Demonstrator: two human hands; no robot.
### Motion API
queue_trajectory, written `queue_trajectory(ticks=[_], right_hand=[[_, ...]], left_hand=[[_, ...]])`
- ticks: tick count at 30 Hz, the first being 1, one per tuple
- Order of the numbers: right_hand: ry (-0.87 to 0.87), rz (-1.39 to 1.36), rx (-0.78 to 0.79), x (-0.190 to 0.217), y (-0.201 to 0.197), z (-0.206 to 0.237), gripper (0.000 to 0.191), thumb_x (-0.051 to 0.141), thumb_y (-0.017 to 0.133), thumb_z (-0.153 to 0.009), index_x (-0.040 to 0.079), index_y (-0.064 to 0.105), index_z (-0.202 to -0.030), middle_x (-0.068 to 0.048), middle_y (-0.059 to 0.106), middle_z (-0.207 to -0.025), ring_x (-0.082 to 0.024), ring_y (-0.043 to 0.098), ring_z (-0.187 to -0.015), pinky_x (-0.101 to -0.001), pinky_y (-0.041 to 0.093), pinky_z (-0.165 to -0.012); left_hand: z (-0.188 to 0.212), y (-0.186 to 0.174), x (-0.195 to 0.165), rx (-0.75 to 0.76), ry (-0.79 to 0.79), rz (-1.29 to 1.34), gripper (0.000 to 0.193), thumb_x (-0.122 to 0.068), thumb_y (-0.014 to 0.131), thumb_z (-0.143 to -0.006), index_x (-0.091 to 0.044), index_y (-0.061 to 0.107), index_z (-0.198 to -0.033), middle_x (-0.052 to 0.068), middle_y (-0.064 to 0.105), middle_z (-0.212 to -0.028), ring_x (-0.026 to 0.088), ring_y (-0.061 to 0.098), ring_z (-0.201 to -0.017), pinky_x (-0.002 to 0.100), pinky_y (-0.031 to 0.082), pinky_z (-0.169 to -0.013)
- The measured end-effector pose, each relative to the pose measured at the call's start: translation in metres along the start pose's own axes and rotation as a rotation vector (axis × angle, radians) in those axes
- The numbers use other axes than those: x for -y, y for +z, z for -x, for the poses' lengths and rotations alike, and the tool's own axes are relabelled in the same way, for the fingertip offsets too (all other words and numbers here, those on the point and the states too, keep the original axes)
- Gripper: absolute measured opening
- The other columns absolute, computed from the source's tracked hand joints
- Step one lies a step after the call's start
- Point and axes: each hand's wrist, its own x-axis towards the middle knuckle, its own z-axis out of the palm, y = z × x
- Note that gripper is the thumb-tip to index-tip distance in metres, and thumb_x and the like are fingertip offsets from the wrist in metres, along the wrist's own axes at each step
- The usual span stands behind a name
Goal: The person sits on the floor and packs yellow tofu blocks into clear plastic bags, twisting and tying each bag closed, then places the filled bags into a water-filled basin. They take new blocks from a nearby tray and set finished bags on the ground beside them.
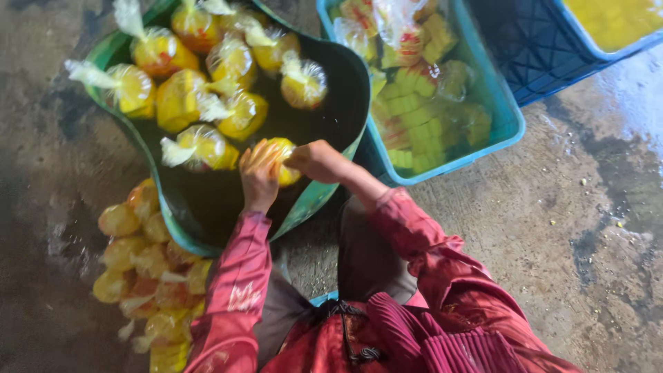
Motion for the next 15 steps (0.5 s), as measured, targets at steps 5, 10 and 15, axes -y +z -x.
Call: queue_trajectory(ticks=[5,10,15], right_hand=[[0.019,-0.327,-0.599,-0.106,-0.195,0.055,0.027,0.027,0.064,-0.102,0.002,0.073,-0.106,-0.005,0.074,-0.092,-0.013,0.07,-0.079,-0.029,0.058,-0.071],[0.017,-0.067,-1.198,-0.209,-0.307,0.046,0.016,0.008,0.065,-0.088,0.005,0.078,-0.098,-0.004,0.075,-0.085,-0.014,0.069,-0.077,-0.029,0.056,-0.071],[0.362,0.7,-1.111,-0.269,-0.305,0.048,0.015,0.012,0.072,-0.09,0.005,0.076,-0.103,-0.019,0.074,-0.091,-0.037,0.071,-0.085,-0.045,0.056,-0.074]], left_hand=[[-0.007,-0.012,-0.019,-0.087,-0.166,0.12,0.026,-0.006,0.078,-0.088,-0.001,0.07,-0.112,0.019,0.072,-0.118,0.037,0.068,-0.113,0.044,0.053,-0.1],[-0.013,-0.022,-0.026,-0.067,-0.304,0.182,0.032,-0.003,0.073,-0.09,0.002,0.07,-0.122,0.018,0.073,-0.12,0.032,0.07,-0.113,0.04,0.054,-0.1],[-0.006,-0.018,-0.016,-0.075,-0.486,0.377,0.031,-0.002,0.069,-0.096,0.005,0.067,-0.125,0.014,0.073,-0.121,0.02,0.069,-0.112,0.032,0.053,-0.1]])
